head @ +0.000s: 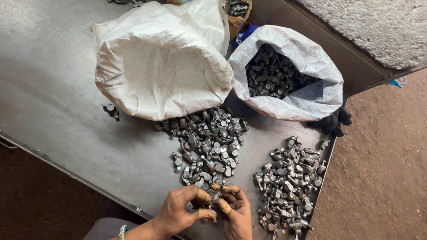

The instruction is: The person sorts small metal parts by hand on a metal table. They pick up individual pieces, inspect them, and place them into piles or into a white sack. The hands are visibly dirty from handling the parts.

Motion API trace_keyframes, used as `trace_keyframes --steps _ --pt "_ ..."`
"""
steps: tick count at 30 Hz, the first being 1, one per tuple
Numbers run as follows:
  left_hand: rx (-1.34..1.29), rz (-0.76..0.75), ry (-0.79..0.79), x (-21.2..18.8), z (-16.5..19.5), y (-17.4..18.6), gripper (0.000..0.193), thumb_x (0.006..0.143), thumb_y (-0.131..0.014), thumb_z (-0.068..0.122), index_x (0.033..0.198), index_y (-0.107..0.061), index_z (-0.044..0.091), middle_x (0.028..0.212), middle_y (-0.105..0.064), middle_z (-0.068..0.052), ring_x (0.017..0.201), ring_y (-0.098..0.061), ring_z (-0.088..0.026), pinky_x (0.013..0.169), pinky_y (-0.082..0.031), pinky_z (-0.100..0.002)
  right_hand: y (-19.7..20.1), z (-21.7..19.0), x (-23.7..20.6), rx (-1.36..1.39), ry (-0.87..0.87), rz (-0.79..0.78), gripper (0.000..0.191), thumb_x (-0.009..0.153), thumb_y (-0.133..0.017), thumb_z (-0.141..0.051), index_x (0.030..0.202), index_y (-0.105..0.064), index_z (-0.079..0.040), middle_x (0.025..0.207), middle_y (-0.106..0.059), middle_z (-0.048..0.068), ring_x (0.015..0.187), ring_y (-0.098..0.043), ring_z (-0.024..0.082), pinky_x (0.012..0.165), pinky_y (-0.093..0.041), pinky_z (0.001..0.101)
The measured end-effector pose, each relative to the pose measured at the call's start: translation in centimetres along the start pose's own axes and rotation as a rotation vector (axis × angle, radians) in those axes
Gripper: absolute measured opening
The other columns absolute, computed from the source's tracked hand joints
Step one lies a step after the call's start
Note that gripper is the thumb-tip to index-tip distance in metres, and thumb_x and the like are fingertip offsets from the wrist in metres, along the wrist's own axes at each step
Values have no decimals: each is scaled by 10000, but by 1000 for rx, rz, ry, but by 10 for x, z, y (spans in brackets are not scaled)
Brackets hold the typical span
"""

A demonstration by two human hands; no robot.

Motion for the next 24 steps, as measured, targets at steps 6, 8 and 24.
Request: trace_keyframes --steps 6,8,24 --pt "32 -32 57 2 7 -4 373 715 -934 192 949 -688 37 839 -717 -67 726 -736 -224 643 -598 -340 -7 -5 -1 41 -35 -41 401 847 -719 39 1218 -570 9 1218 -705 188 1059 -706 251 918 -587 392" --pt "28 -30 96 5 12 -2 478 678 -951 249 1007 -678 36 870 -735 -65 742 -744 -225 660 -600 -343 -11 -7 -1 33 -52 -39 438 842 -718 35 1250 -562 3 1219 -704 188 1062 -703 250 919 -585 389" --pt "112 0 308 -6 -11 -8 502 626 -984 328 863 -652 36 715 -733 -69 587 -728 -204 551 -569 -327 -28 -15 1 -161 -76 12 511 838 -704 68 1310 -520 -3 1131 -654 139 974 -699 202 827 -600 330"
Point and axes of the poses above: each hand's wrist, its own x-axis towards the middle knuckle, its own y-axis out of the back of the hand, z = x × y, the point moved 1 cm from there along x, towards the middle knuckle
